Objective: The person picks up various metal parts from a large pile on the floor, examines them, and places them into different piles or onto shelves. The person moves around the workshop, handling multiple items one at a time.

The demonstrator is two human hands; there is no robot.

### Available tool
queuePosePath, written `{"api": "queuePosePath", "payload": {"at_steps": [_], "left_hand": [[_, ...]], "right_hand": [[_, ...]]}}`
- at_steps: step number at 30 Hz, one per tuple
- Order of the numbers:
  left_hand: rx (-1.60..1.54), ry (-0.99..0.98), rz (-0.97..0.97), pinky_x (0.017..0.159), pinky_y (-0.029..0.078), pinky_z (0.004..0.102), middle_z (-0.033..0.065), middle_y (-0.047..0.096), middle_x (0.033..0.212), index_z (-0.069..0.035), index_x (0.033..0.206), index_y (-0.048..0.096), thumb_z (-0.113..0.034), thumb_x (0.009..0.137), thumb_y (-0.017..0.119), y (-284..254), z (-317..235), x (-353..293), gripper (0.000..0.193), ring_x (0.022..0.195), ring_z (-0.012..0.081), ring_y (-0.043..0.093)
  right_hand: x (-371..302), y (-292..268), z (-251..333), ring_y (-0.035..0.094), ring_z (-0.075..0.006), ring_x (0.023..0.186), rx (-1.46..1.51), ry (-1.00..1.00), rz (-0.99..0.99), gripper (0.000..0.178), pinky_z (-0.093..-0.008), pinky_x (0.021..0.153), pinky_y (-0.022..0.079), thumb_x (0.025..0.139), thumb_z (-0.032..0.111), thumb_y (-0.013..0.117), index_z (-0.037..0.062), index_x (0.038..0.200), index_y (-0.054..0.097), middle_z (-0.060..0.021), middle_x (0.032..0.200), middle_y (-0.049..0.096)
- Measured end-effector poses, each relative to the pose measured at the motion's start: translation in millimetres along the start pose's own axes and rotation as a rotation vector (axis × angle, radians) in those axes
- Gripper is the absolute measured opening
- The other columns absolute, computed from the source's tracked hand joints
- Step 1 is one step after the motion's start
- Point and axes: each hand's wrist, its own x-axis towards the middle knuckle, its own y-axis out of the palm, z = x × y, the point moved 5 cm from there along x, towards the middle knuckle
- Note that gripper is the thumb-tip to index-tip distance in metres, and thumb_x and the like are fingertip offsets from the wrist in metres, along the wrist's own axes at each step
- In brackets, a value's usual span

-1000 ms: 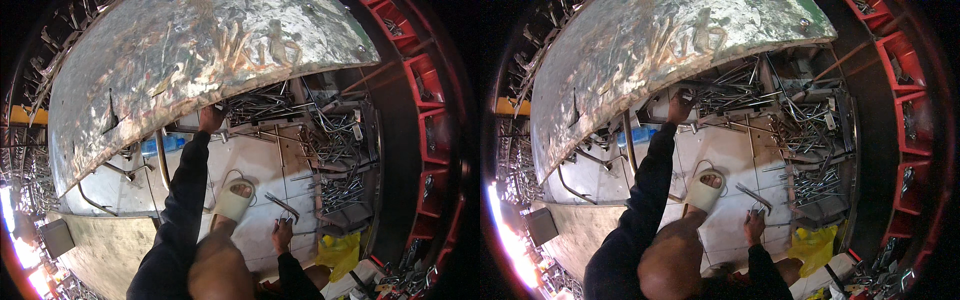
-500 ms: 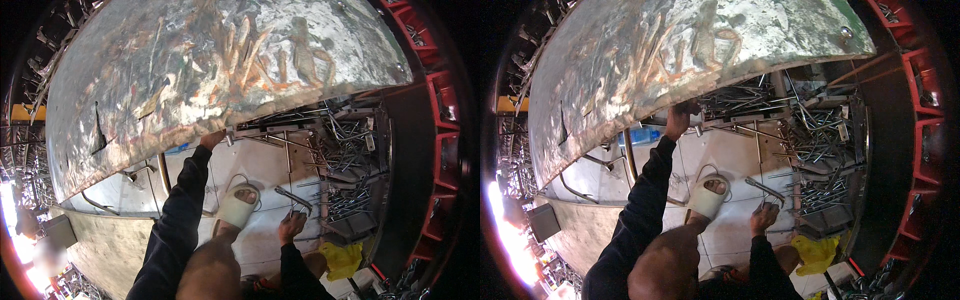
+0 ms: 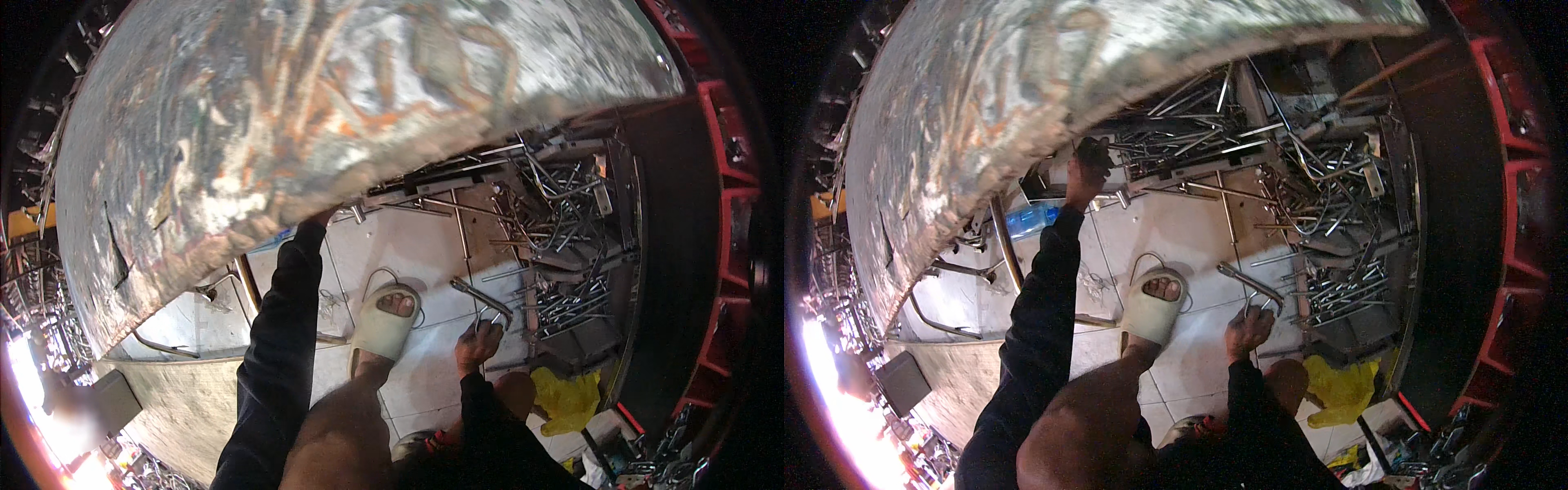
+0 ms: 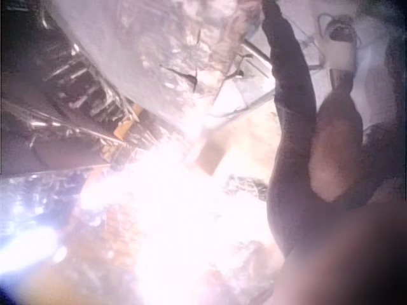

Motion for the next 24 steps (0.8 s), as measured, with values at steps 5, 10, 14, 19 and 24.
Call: {"api": "queuePosePath", "payload": {"at_steps": [5, 10, 14, 19, 24], "left_hand": [[0.191, -0.012, -0.394, 0.064, 0.052, 0.0443, 0.0154, 0.068, 0.088, -0.005, 0.111, 0.064, -0.006, 0.090, 0.065, -29.4, -63.8, -44.4, 0.021, 0.075, 0.0344, 0.067], [-0.010, 0.068, -0.022, 0.071, 0.056, 0.0452, 0.0137, 0.069, 0.093, -0.008, 0.103, 0.067, -0.009, 0.089, 0.069, 9.5, -122.4, -104.3, 0.015, 0.083, 0.0356, 0.067], [-0.009, 0.260, 0.099, 0.080, 0.056, 0.0440, 0.0127, 0.068, 0.103, -0.007, 0.104, 0.069, -0.006, 0.089, 0.069, 33.8, -179.3, -102.6, 0.015, 0.098, 0.0329, 0.065], [-0.177, 0.506, 0.265, 0.097, 0.051, 0.0472, 0.0189, 0.065, 0.117, -0.005, 0.123, 0.065, -0.012, 0.088, 0.071, 38.2, -284.7, -95.6, 0.036, 0.111, 0.0392, 0.061], [0.099, 0.672, 0.251, 0.106, 0.042, 0.0525, 0.0194, 0.055, 0.137, -0.005, 0.144, 0.052, -0.025, 0.092, 0.067, 80.4, -350.1, -58.6, 0.057, 0.130, 0.0380, 0.050]], "right_hand": [[-1.8, 0.7, -1.5, 0.054, -0.0457, 0.090, 0.007, 0.023, 0.065, 0.018, -0.0561, 0.073, 0.044, 0.083, 0.007, 0.069, 0.0020, 0.090, 0.053, -0.0227, 0.092, 0.051], [-6.8, 4.1, -7.8, 0.056, -0.0460, 0.095, -0.010, 0.072, 0.091, 0.021, -0.0556, 0.076, 0.047, 0.081, 0.012, 0.072, 0.0037, 0.091, 0.055, -0.0227, 0.099, 0.054], [-6.4, 6.7, -16.0, 0.055, -0.0435, 0.095, -0.003, 0.090, 0.121, 0.025, -0.0558, 0.075, 0.046, 0.077, 0.017, 0.074, 0.0065, 0.094, 0.058, -0.0205, 0.096, 0.053], [-4.1, 2.3, -16.4, 0.055, -0.0400, 0.091, -0.015, 0.129, 0.167, 0.024, -0.0538, 0.071, 0.045, 0.074, 0.015, 0.073, 0.0078, 0.088, 0.055, -0.0173, 0.095, 0.051], [1.7, -2.9, -14.9, 0.056, -0.0385, 0.093, -0.010, 0.155, 0.157, 0.027, -0.0528, 0.071, 0.045, 0.071, 0.016, 0.074, 0.0084, 0.089, 0.056, -0.0168, 0.096, 0.052]]}}
